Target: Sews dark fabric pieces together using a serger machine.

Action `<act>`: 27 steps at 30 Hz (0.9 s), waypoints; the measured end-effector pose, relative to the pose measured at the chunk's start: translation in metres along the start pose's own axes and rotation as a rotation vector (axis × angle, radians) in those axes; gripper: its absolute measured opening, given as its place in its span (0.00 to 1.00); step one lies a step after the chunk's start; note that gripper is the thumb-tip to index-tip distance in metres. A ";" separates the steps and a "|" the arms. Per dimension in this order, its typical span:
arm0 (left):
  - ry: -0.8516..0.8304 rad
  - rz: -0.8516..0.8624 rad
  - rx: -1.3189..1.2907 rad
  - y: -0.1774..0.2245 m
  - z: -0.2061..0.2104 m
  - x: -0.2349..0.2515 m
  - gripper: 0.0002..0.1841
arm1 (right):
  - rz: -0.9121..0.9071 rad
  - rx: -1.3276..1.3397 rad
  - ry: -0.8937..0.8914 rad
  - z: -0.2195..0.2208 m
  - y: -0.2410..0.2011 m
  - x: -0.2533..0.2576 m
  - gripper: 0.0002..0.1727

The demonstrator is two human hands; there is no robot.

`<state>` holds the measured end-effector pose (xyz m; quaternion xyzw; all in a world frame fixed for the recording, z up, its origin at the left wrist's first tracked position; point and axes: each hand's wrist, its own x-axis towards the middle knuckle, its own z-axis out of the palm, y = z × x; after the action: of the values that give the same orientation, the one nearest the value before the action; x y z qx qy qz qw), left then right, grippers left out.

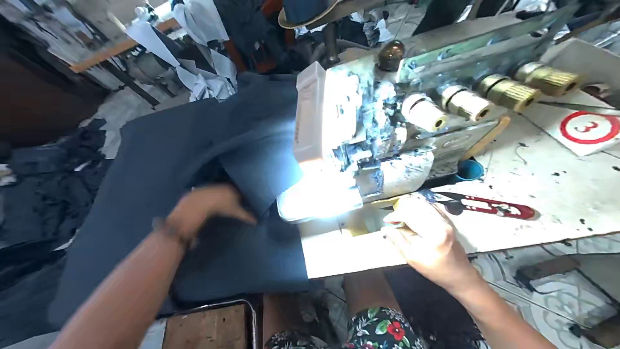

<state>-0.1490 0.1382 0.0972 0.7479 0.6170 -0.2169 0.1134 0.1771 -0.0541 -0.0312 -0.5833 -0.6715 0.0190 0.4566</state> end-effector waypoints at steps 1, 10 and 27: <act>0.019 -0.115 -0.022 0.009 -0.029 0.022 0.35 | 0.022 -0.019 -0.006 -0.001 0.001 -0.001 0.16; 0.690 0.380 -0.215 0.072 -0.103 0.175 0.35 | 0.086 -0.071 -0.043 -0.006 0.002 -0.001 0.17; 0.824 -0.111 -0.432 -0.142 0.125 -0.081 0.13 | 0.040 -0.129 -0.017 -0.003 0.009 -0.005 0.25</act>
<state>-0.3222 0.0429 0.0387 0.6970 0.6806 0.2258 0.0004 0.1854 -0.0570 -0.0370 -0.6245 -0.6635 -0.0102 0.4120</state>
